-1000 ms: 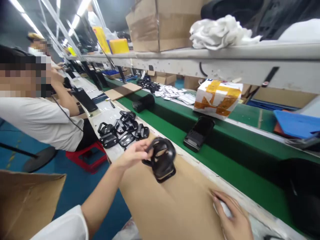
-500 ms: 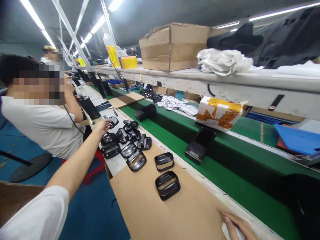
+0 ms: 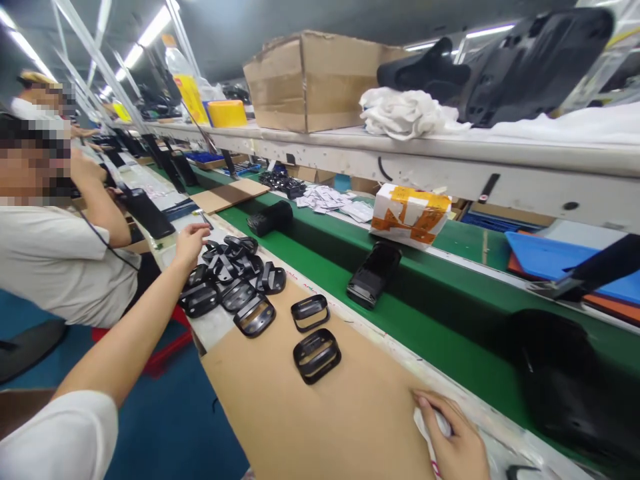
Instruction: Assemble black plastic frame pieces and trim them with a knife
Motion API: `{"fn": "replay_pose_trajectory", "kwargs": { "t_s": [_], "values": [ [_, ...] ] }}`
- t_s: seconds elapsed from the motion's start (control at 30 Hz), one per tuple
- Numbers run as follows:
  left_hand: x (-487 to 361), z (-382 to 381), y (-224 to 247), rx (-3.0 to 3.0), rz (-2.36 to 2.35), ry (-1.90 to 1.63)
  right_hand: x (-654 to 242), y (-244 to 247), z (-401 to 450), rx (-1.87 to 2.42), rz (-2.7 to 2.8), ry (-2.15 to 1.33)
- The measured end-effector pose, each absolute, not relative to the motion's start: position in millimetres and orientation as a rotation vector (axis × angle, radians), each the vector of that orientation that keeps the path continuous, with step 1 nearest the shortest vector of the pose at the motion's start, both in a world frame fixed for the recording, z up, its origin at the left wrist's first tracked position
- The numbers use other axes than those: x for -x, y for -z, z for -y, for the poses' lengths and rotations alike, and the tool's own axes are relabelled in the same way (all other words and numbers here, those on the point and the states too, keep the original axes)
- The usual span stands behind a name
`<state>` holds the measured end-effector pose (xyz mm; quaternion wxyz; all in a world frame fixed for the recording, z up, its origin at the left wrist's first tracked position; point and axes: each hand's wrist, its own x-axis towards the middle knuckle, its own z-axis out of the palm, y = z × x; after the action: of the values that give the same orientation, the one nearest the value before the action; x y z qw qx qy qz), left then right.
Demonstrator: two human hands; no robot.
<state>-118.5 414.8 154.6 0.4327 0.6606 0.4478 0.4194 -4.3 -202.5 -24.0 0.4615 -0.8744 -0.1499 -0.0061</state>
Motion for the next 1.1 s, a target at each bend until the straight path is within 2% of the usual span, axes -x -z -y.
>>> {"fn": "replay_pose_trajectory", "kwargs": {
  "t_s": [0.07,0.2,0.3,0.43,0.6,0.77,0.87,0.97,1.03,1.1],
  "values": [
    [115.8,-382.8,-158.1,-1.76,-0.861,-0.907,5.6,22.0,201.1,2.129,0.399,0.024],
    [107.0,-291.9,-144.0,-2.048,-0.317,-0.243,7.6,18.4,198.9,2.083,0.447,0.025],
    [94.5,-233.9,-118.7,-2.317,-0.103,-0.067,8.9,18.5,198.8,2.064,0.459,0.023],
    [66.5,-205.5,-96.3,-2.536,-0.083,0.133,11.1,18.7,199.0,2.042,0.491,0.022],
    [42.5,-191.4,-128.5,-2.554,-0.046,-0.111,12.7,16.6,197.7,1.995,0.515,0.019],
    [61.3,-122.2,-161.4,-2.378,0.515,-0.365,18.5,7.4,197.7,1.89,0.414,0.016],
    [74.1,-71.4,-146.8,-2.274,0.844,-0.373,25.4,-13.5,201.9,1.726,0.409,0.011],
    [77.2,-32.0,-119.6,-2.181,0.992,-0.292,33.8,-43.9,208.1,1.545,0.463,-0.204],
    [73.2,-14.3,-103.6,-2.069,0.942,-0.242,40.4,-61.1,210.7,1.57,0.443,-0.345],
    [65.3,-2.9,-91.6,-1.909,0.712,-0.243,47.4,-70.4,210.5,1.601,0.366,-0.322]
  ]
}}
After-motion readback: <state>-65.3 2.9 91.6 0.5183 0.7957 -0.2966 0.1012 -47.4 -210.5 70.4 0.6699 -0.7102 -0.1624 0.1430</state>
